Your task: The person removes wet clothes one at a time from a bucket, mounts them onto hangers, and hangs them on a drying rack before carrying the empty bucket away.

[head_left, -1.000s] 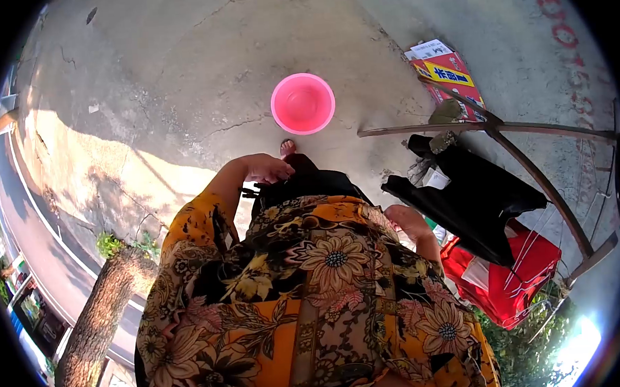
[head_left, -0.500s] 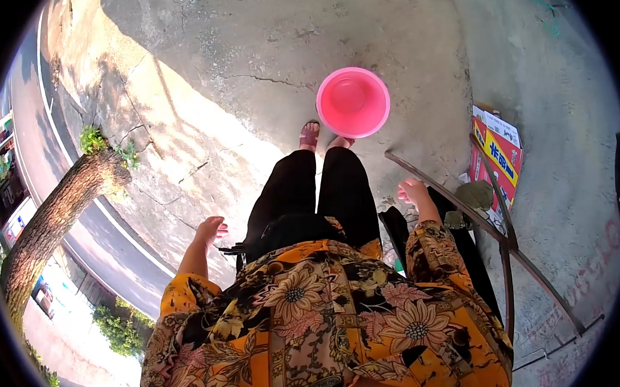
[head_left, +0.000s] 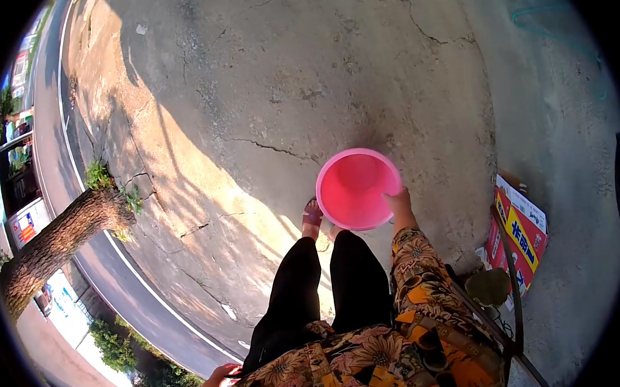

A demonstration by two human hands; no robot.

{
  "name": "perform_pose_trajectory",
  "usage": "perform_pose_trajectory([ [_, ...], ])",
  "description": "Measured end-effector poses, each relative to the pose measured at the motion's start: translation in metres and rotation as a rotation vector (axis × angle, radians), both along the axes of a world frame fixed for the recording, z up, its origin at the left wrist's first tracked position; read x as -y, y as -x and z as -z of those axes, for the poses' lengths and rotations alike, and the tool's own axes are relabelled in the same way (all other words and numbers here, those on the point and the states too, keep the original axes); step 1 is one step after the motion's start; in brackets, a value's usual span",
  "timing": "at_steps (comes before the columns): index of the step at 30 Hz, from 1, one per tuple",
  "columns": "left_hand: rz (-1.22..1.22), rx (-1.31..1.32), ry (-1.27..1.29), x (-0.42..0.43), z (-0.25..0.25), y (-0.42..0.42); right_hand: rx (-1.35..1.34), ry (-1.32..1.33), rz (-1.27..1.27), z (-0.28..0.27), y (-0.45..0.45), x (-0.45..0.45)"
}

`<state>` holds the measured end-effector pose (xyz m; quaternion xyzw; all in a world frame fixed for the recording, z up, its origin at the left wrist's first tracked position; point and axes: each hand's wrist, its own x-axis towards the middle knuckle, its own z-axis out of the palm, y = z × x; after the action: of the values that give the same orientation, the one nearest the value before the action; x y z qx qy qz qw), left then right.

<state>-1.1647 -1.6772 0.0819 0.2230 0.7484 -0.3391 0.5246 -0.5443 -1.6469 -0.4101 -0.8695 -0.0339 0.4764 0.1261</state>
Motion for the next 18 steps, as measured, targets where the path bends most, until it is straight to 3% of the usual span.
perform_pose_trajectory([
  [2, -0.008, -0.001, -0.055, -0.003, 0.006, -0.015, -0.044, 0.125, -0.219, -0.016, 0.008, -0.025],
  [4, -0.004, 0.023, -0.107, -0.008, 0.012, -0.023, -0.006, 0.038, -0.291, -0.042, 0.029, -0.045],
  [9, 0.046, 0.152, -0.230, -0.045, 0.047, -0.043, 0.002, 0.057, -0.186, -0.163, 0.019, -0.041],
  [11, 0.045, 0.203, -0.276, -0.073, 0.069, -0.058, 0.039, -0.039, -0.073, -0.187, -0.006, -0.005],
  [14, 0.043, 0.270, -0.321, -0.110, 0.092, -0.080, -0.134, -0.135, 0.184, -0.279, -0.066, 0.026],
  [18, 0.032, 0.337, -0.366, -0.178, 0.125, -0.121, -0.405, 0.110, 0.418, -0.249, -0.175, 0.102],
])
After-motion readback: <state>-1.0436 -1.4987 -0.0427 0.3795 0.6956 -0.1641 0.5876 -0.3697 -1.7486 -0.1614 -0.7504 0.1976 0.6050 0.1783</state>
